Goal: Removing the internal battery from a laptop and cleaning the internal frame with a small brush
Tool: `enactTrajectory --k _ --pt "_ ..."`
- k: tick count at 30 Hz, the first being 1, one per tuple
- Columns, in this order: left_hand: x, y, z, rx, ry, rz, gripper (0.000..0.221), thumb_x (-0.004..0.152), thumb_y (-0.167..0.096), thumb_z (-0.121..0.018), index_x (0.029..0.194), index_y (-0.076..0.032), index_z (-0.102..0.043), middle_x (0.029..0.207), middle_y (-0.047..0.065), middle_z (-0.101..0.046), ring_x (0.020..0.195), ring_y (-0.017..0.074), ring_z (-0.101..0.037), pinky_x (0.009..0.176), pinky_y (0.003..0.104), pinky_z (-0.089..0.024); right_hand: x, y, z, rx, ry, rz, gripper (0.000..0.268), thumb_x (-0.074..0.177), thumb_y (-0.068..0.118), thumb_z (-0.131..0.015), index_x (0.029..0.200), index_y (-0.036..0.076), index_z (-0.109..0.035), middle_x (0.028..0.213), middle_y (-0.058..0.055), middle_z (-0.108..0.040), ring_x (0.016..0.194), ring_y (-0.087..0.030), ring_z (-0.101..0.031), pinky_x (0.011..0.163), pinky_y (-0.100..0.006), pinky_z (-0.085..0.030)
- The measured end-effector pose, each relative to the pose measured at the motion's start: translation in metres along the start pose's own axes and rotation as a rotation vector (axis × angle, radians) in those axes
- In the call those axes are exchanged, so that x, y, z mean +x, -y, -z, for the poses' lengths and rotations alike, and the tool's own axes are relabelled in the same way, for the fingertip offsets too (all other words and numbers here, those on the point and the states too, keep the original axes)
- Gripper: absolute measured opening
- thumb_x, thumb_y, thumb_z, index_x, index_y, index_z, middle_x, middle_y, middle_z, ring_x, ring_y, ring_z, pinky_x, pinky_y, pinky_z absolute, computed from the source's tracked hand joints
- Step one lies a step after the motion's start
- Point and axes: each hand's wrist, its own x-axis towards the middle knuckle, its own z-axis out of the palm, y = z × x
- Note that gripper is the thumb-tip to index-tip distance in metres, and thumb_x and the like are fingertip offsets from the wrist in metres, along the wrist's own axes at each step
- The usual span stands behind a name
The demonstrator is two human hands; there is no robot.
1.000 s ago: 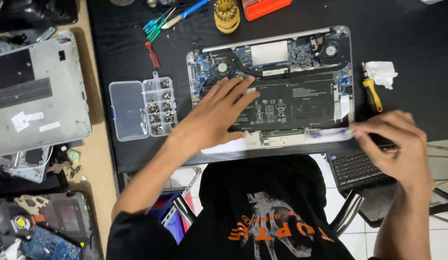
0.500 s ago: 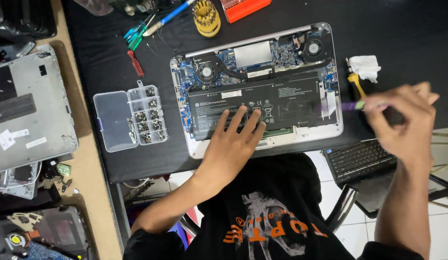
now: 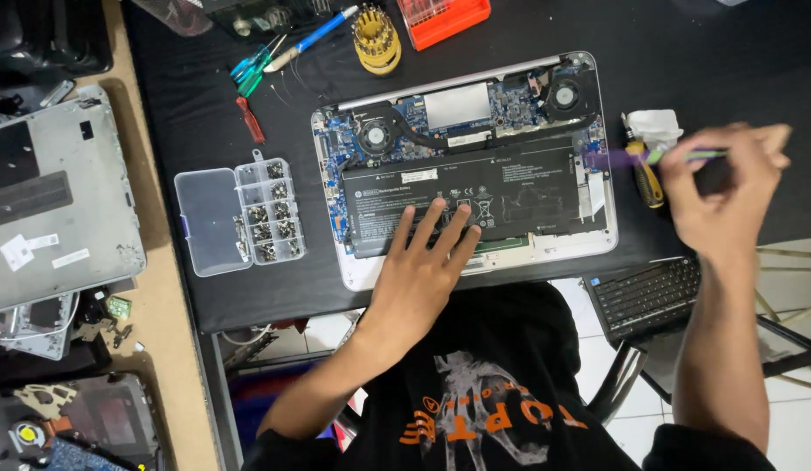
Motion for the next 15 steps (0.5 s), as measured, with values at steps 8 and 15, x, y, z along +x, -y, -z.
enactTrajectory --k 8,15 --pt "-0.002 0.003 0.009 -0.128 -0.099 0.039 0.058 0.087 0.010 -0.062 0.143 -0.008 -0.058 0.154 0.015 -0.049 0.145 0.0428 -0.043 0.121 0.064 -0.034 0.004 0.002 -0.013 -0.063 -0.046 0.036 0.017 0.124 0.006 -0.071 0.107 0.004 -0.068 0.111 -0.008 -0.066 0.117 -0.033 -0.045 0.103 -0.049 -0.028" --pt "-0.002 0.014 0.016 -0.146 -0.112 0.027 0.056 0.083 0.012 -0.065 0.136 -0.008 -0.063 0.147 0.014 -0.057 0.138 0.0391 -0.051 0.119 0.054 -0.040 0.007 0.011 -0.015 0.010 0.017 0.101 0.011 0.115 0.005 -0.069 0.104 0.003 -0.070 0.106 -0.011 -0.071 0.102 -0.031 -0.056 0.109 -0.047 -0.029"
